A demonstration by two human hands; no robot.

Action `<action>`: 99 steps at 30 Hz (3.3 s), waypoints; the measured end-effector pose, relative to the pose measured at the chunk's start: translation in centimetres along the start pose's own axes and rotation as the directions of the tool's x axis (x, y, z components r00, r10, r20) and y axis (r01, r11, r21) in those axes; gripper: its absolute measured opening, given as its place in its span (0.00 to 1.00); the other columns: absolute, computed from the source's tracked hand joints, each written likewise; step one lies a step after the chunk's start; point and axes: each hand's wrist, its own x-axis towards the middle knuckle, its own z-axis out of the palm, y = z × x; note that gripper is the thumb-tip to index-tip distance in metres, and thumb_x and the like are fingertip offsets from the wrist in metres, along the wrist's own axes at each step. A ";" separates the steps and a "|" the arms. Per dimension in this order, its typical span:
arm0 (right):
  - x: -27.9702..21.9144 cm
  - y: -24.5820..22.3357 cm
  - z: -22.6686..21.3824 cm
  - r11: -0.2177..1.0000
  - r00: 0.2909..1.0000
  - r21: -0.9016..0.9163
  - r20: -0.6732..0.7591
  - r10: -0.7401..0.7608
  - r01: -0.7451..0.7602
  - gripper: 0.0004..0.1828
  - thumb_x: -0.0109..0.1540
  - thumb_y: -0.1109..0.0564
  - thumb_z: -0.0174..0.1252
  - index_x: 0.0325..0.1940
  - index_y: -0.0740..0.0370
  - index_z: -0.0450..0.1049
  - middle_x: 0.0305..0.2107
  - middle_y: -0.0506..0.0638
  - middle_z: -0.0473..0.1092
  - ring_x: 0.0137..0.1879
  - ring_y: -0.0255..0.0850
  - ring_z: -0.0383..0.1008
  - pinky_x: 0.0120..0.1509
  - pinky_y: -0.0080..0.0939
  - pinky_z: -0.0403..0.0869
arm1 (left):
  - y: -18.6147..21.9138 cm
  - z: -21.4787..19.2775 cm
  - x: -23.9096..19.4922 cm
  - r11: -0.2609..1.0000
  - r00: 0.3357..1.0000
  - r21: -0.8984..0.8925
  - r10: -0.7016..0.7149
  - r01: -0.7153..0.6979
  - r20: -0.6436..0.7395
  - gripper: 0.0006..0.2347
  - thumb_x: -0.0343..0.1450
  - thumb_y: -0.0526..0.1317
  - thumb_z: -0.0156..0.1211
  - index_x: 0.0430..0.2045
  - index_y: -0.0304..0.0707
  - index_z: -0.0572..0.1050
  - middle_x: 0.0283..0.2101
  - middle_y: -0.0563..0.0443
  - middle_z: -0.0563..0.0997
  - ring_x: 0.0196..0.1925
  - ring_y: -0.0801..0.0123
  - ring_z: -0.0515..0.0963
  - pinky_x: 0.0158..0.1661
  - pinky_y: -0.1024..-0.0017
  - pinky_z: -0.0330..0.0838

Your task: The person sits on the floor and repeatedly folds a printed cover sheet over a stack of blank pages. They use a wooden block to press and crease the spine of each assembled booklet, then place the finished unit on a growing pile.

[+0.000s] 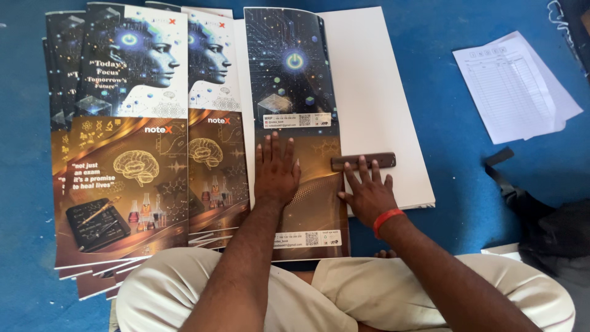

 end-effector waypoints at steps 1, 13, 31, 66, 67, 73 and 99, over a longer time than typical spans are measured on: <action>0.5 0.2 -0.2 1.000 1.000 -0.016 0.011 -0.001 0.001 0.41 0.68 0.31 0.39 0.81 0.46 0.37 0.77 0.60 0.36 0.80 0.64 0.36 0.74 0.76 0.51 | 0.0 -0.1 -0.1 1.000 1.000 0.001 -0.007 0.006 0.020 0.27 0.76 0.50 0.42 0.72 0.43 0.55 0.76 0.32 0.47 0.78 0.45 0.46 0.73 0.50 0.38; 7.3 0.9 -3.7 0.997 0.993 -0.075 0.111 0.045 -0.037 0.47 0.65 0.27 0.44 0.82 0.42 0.36 0.78 0.57 0.34 0.81 0.61 0.37 0.76 0.76 0.50 | 0.2 0.4 0.1 0.999 1.000 0.038 -0.012 0.011 0.021 0.28 0.76 0.50 0.41 0.72 0.42 0.53 0.76 0.31 0.45 0.79 0.44 0.45 0.74 0.48 0.37; 13.2 2.2 -3.2 1.000 0.999 0.004 -0.029 0.031 -0.031 0.36 0.69 0.45 0.41 0.81 0.42 0.43 0.78 0.57 0.38 0.79 0.65 0.43 0.73 0.82 0.50 | 0.3 0.2 0.0 0.999 1.000 0.043 -0.004 0.004 -0.008 0.27 0.76 0.49 0.42 0.72 0.41 0.54 0.76 0.30 0.48 0.79 0.43 0.46 0.74 0.47 0.37; 21.2 3.3 -7.9 0.996 0.996 0.005 0.011 0.085 -0.086 0.35 0.69 0.51 0.37 0.82 0.39 0.42 0.78 0.57 0.37 0.80 0.65 0.42 0.77 0.73 0.52 | 0.3 0.4 0.1 0.999 1.000 0.031 -0.016 0.016 -0.002 0.28 0.76 0.49 0.41 0.73 0.41 0.53 0.76 0.30 0.47 0.79 0.43 0.46 0.74 0.46 0.37; 21.4 3.4 -8.0 0.996 0.996 0.009 0.014 0.092 -0.092 0.35 0.69 0.52 0.37 0.82 0.39 0.43 0.78 0.56 0.37 0.80 0.64 0.42 0.77 0.73 0.52 | 0.3 0.4 0.1 1.000 1.000 0.026 -0.013 0.013 -0.013 0.28 0.76 0.49 0.41 0.73 0.41 0.53 0.76 0.30 0.47 0.79 0.43 0.46 0.74 0.46 0.37; 22.9 3.5 -8.8 0.994 0.993 0.017 0.026 0.111 -0.112 0.36 0.69 0.55 0.38 0.82 0.38 0.42 0.79 0.56 0.37 0.80 0.64 0.42 0.78 0.72 0.52 | 0.4 0.2 0.2 1.000 1.000 0.028 -0.015 0.015 -0.005 0.28 0.76 0.49 0.41 0.72 0.41 0.53 0.76 0.30 0.47 0.79 0.42 0.46 0.74 0.46 0.37; 29.3 5.6 -9.4 0.995 0.991 0.049 -0.099 0.090 -0.085 0.39 0.68 0.56 0.41 0.82 0.38 0.41 0.78 0.59 0.38 0.80 0.67 0.42 0.77 0.76 0.49 | 0.2 0.5 0.1 1.000 0.999 -0.010 -0.010 0.010 -0.042 0.27 0.76 0.48 0.42 0.72 0.40 0.54 0.76 0.29 0.47 0.79 0.43 0.46 0.74 0.46 0.38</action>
